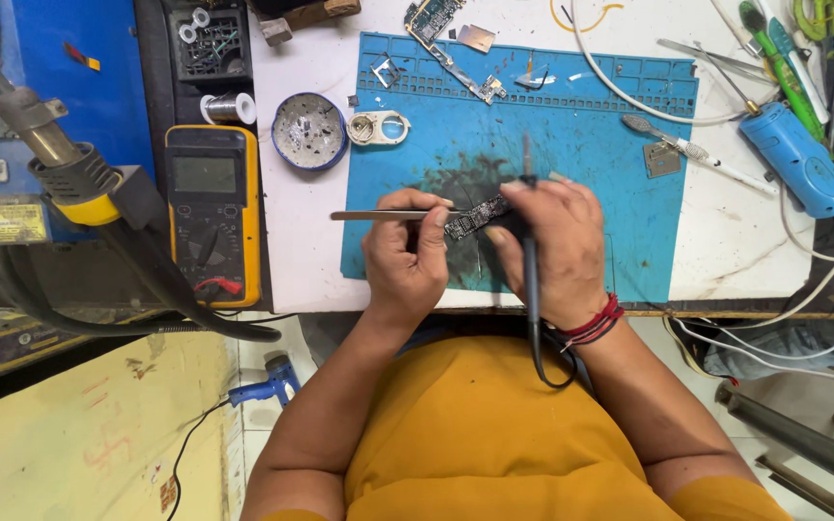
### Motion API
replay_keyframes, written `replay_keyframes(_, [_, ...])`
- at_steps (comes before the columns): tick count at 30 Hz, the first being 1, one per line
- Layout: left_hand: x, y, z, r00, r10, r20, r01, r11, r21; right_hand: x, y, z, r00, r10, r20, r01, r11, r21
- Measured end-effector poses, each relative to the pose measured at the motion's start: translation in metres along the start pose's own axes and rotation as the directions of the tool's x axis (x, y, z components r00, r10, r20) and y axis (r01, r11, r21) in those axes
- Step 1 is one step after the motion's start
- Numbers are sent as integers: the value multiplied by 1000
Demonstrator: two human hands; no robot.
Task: The person solders components on a small circuit board placed on a blue mat, holding the board steady with one hand while applying a soldering iron with the other. They occasionally use tweezers to adjust small parts, reposition the board, and continue soldering different spots on the board.
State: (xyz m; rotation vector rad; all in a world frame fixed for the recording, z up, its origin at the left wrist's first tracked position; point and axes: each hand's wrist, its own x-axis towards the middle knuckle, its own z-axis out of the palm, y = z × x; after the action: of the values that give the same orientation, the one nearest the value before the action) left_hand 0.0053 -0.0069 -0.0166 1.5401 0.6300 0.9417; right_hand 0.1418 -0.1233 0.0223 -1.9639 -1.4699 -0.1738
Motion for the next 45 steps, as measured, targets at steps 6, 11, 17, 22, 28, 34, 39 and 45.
replay_keyframes(6, [4, 9, 1, 997, -16, 73, 5, 988, 157, -16, 7, 3, 984, 145, -100, -115, 958, 262])
replay_keyframes(11, [5, 9, 2, 992, 58, 109, -82, 968, 236, -24, 11, -2, 990, 89, -114, -50, 951, 305])
replay_keyframes(17, [6, 7, 1, 986, 91, 142, -128, 950, 283, -21, 9, -3, 994, 69, -83, -39, 947, 320])
replay_keyframes(22, [6, 7, 2, 982, 121, 145, -161, 939, 303, -18, 8, -4, 998, 57, -38, -43, 948, 315])
replay_keyframes(28, [7, 7, 2, 982, 114, 151, -156, 940, 304, -16, 7, -4, 998, 64, -16, -56, 955, 290])
replay_keyframes(34, [7, 8, 2, 982, 116, 149, -156, 943, 295, -17, 7, -3, 997, 79, -21, -69, 947, 313])
replay_keyframes(39, [8, 9, 2, 982, 114, 151, -154, 943, 294, -17, 8, -3, 997, 73, -31, -60, 948, 313])
replay_keyframes(45, [8, 8, 2, 985, 91, 150, -132, 948, 291, -16, 8, -3, 997, 69, -40, -51, 940, 337])
